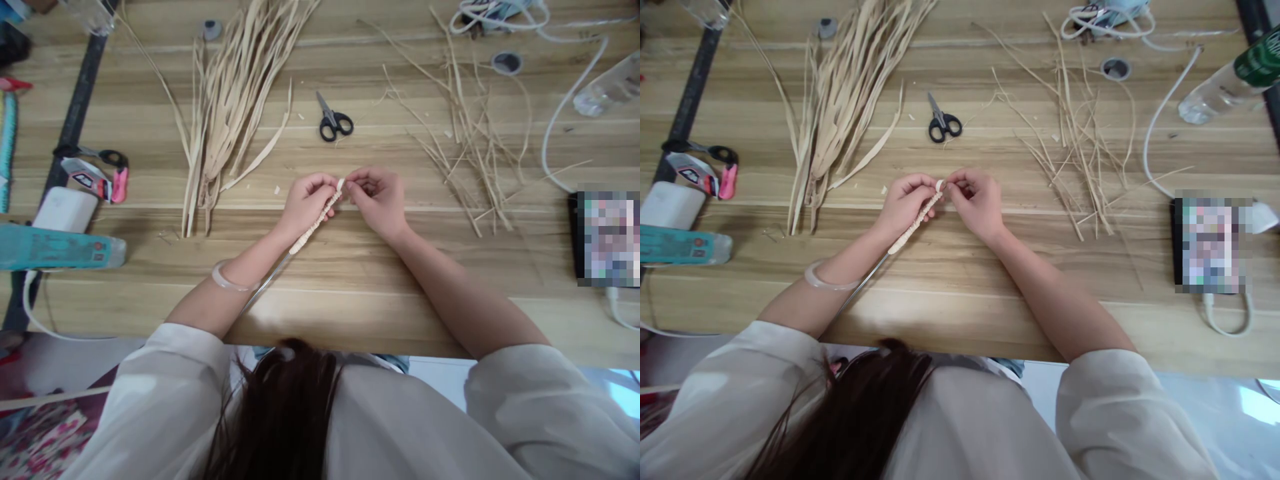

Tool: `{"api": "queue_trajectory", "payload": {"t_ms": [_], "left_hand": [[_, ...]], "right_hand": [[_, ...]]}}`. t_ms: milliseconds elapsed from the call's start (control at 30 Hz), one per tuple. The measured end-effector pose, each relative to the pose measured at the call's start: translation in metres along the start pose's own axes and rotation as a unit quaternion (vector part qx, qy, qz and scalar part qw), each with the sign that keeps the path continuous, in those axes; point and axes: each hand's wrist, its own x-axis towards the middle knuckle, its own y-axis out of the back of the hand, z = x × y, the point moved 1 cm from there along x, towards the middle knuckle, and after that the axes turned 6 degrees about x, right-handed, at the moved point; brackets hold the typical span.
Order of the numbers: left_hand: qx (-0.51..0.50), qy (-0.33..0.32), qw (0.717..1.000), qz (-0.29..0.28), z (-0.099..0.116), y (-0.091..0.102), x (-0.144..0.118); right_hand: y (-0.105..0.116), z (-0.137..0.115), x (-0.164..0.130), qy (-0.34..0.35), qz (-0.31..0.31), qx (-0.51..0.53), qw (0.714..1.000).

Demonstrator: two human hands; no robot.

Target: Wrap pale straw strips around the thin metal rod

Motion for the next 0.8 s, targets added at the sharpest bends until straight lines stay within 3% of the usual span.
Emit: {"api": "queue_trajectory", "payload": {"t_ms": [800], "left_hand": [[0.004,0.001,1.000,-0.004,0.0007,-0.0009,-0.0010]], "right_hand": [[0.0004,0.0037,0.0011,0.011,0.000,0.008,1.000]]}}
